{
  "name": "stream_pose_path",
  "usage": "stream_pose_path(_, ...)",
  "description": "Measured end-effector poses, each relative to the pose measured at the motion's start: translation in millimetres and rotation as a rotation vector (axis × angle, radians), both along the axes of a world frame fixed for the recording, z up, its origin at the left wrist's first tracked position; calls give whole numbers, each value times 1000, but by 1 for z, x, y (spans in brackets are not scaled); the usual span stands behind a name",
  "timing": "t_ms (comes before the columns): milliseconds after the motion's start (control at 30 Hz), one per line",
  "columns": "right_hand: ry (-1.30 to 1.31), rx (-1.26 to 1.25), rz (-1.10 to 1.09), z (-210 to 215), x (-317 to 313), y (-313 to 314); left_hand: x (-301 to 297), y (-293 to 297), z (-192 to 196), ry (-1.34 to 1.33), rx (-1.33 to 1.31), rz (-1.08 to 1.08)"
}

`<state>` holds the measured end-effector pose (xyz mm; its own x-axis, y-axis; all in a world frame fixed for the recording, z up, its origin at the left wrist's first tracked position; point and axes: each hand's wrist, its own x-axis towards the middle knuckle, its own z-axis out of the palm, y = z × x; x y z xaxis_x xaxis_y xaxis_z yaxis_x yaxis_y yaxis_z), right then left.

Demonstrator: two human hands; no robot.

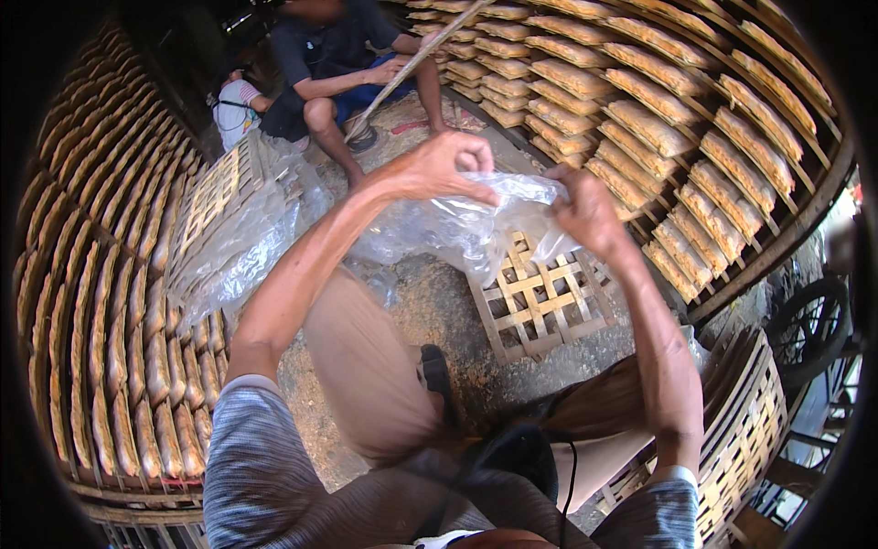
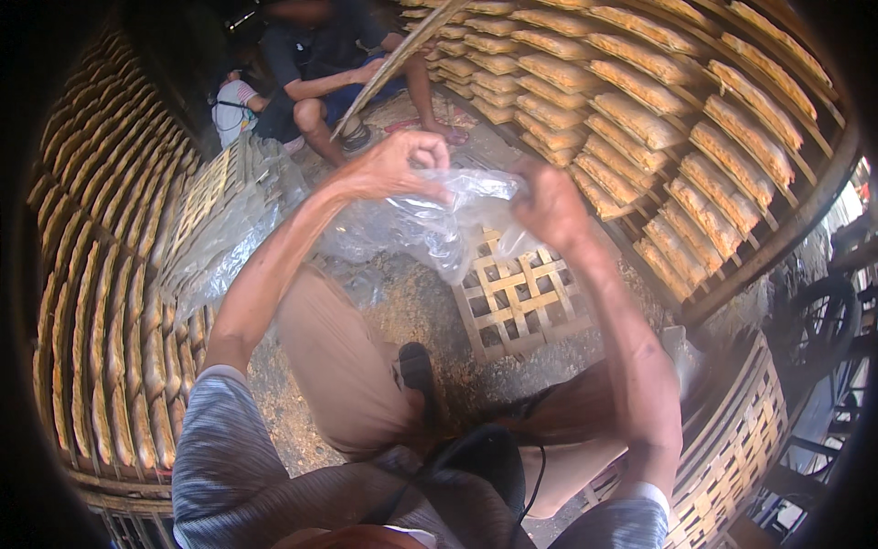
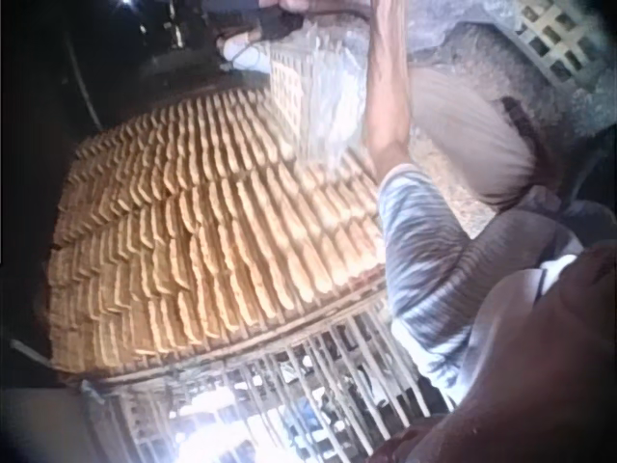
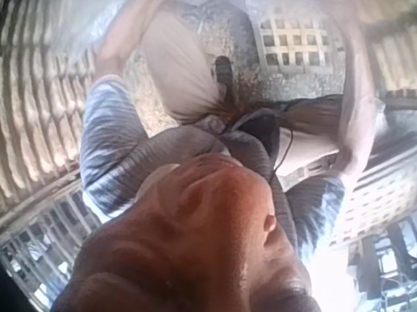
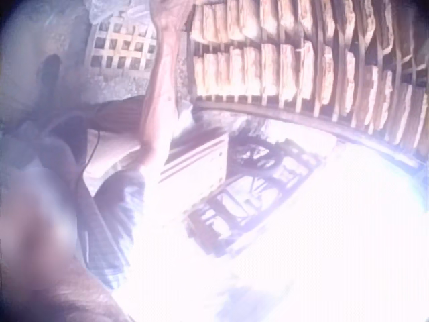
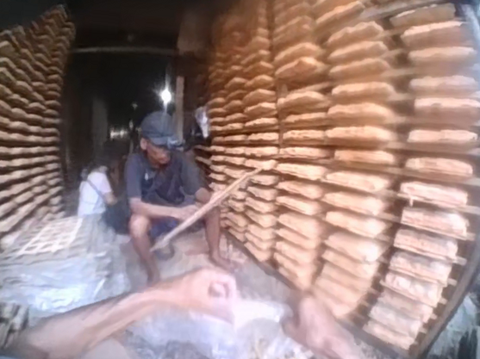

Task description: The person sits on the floor and weaves thin strips into a rectangular tray frame, adjusting the weave and pressing edges. They handle a plastic sheet and place the tray on the floor, then continue weaving and inspecting the tray.

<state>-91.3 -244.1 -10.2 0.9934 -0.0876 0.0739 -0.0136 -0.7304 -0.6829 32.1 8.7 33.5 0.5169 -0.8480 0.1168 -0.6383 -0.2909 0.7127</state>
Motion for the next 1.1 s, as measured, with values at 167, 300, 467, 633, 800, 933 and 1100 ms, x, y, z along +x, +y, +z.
stream_pose_path(167,26,279,53,6,-13,-62,51,25,-20,-161,293,16)
stream_pose_path(300,21,182,31,-5,-15,-71,41,0,-45,-128,36,-20)
stream_pose_path(467,39,181,109,9,-11,-41,-4,-71,-56,9,-155,-96)
stream_pose_path(633,89,151,-8,30,-31,-101,7,-64,-29,4,-222,65)
stream_pose_path(800,-337,1105,39,-2,-34,-104,17,-66,-46,134,-546,190)
stream_pose_path(933,-119,749,-147,-31,-14,-45,21,-64,-46,98,-562,244)
stream_pose_path(1100,-414,1063,-191,-14,-1,-71,33,-46,-24,-43,-579,447)
